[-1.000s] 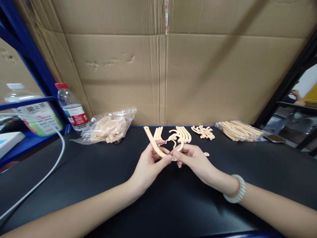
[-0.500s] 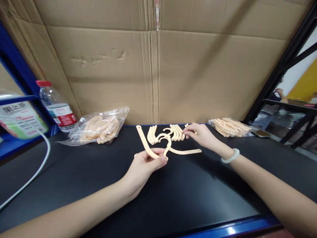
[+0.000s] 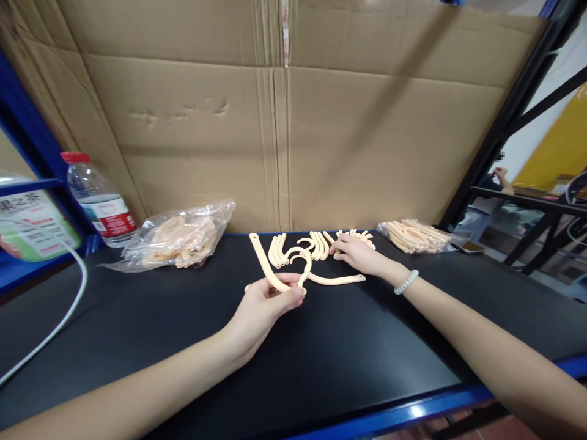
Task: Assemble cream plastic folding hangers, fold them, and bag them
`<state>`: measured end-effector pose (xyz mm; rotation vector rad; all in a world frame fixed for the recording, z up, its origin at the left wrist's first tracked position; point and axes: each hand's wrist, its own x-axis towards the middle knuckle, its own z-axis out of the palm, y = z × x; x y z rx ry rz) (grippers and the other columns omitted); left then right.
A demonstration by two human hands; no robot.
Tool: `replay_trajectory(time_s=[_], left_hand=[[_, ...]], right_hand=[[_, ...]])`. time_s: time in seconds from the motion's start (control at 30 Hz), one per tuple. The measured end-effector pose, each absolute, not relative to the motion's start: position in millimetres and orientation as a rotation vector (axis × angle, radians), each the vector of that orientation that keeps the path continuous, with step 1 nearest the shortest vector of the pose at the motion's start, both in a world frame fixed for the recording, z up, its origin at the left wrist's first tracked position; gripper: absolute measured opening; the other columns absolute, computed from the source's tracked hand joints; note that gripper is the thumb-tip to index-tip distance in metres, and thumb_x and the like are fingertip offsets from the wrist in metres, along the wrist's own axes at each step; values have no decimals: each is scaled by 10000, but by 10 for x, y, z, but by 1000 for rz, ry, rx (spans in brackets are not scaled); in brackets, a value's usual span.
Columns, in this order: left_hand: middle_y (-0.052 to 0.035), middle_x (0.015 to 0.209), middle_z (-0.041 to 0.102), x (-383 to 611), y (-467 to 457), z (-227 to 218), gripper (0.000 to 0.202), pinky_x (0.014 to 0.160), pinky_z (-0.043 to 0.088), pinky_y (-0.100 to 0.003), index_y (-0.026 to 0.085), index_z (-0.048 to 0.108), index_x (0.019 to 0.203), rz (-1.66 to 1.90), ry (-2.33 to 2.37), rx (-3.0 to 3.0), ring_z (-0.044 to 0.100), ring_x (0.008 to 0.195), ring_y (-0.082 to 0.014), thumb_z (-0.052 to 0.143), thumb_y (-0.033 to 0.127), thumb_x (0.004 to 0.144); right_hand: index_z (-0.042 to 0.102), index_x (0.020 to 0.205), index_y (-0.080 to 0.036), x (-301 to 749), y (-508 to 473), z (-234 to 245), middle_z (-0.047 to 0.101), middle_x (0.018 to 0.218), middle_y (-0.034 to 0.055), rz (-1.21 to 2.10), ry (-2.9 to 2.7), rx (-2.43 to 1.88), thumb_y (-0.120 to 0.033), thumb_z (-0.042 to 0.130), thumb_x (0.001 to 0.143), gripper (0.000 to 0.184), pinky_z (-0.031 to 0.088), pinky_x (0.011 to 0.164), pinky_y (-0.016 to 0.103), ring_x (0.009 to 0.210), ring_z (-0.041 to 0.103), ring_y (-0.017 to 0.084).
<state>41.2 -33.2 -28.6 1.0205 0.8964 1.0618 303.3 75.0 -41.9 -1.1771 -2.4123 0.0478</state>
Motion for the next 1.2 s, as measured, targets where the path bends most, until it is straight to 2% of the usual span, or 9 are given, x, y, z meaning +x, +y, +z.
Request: replay_trajectory(time_s=[0.17, 0.27, 0.4, 0.5, 0.6, 0.73, 0.87, 1.03, 1.2], left_hand=[[-28, 802, 671, 398, -318, -291, 322, 765, 487, -219, 139, 723, 885, 1057, 887, 1040, 594, 812, -115, 861, 251, 617], [-19, 780, 660, 388, -309, -291, 321, 720, 466, -204, 143, 711, 879, 1057, 882, 1037, 579, 781, -106, 860, 257, 619], [-12, 767, 649, 386, -297, -300, 302, 719, 455, -204, 147, 691, 842, 1060, 865, 1034, 572, 779, -107, 862, 257, 619], [-11, 763, 645, 389, -291, -315, 301, 720, 451, -209, 149, 687, 832, 1072, 853, 1038, 570, 771, -109, 866, 253, 614], [-12, 759, 639, 390, -289, -328, 289, 725, 450, -218, 150, 688, 831, 1082, 835, 1049, 569, 773, -115, 860, 258, 626], [-21, 785, 639, 391, -290, -319, 277, 754, 451, -233, 142, 689, 832, 1078, 812, 1058, 563, 782, -117, 854, 252, 639], [-15, 769, 630, 388, -297, -301, 291, 780, 453, -248, 142, 679, 807, 1080, 807, 1025, 566, 799, -126, 868, 255, 615], [1, 748, 619, 381, -298, -303, 294, 789, 451, -248, 148, 671, 794, 1061, 793, 1022, 558, 787, -116, 875, 242, 605], [-6, 777, 632, 378, -283, -335, 288, 827, 459, -255, 143, 653, 789, 1053, 753, 995, 571, 806, -115, 872, 225, 619]], right_hand=[[638, 897, -208, 3020, 645, -281, 530, 934, 74, 12, -2196, -1095, -173, 450, 935, 195, 451, 814, 356, 861, 548, 213], [616, 927, -228, 2918, 422, -90, 541, 841, 43, 27, -1831, -986, -306, 458, 966, 180, 442, 710, 343, 737, 533, 193], [546, 1029, -265, 2651, 69, 50, 465, 569, -55, 462, -1562, -839, -482, 478, 966, 236, 391, 515, 286, 470, 470, 134], [521, 1026, -248, 2447, -85, 13, 527, 517, -61, 790, -1527, -766, -534, 508, 939, 300, 446, 505, 273, 474, 574, 147], [547, 976, -217, 2311, -134, -77, 660, 686, 14, 1016, -1510, -746, -506, 615, 880, 312, 511, 530, 262, 681, 681, 196], [622, 953, -201, 2224, -150, -171, 696, 863, 63, 1229, -1391, -727, -467, 673, 843, 293, 552, 597, 267, 895, 682, 230], [686, 959, -154, 2203, -159, -238, 696, 892, 79, 1364, -1248, -742, -406, 741, 795, 306, 544, 752, 289, 883, 668, 194], [635, 1002, -196, 2210, -143, -329, 692, 829, 32, 1512, -1052, -725, -290, 804, 744, 323, 516, 754, 280, 808, 659, 159], [628, 1010, -181, 2203, -153, -335, 686, 922, 53, 1652, -1089, -681, -243, 785, 768, 295, 503, 826, 302, 926, 644, 184]])
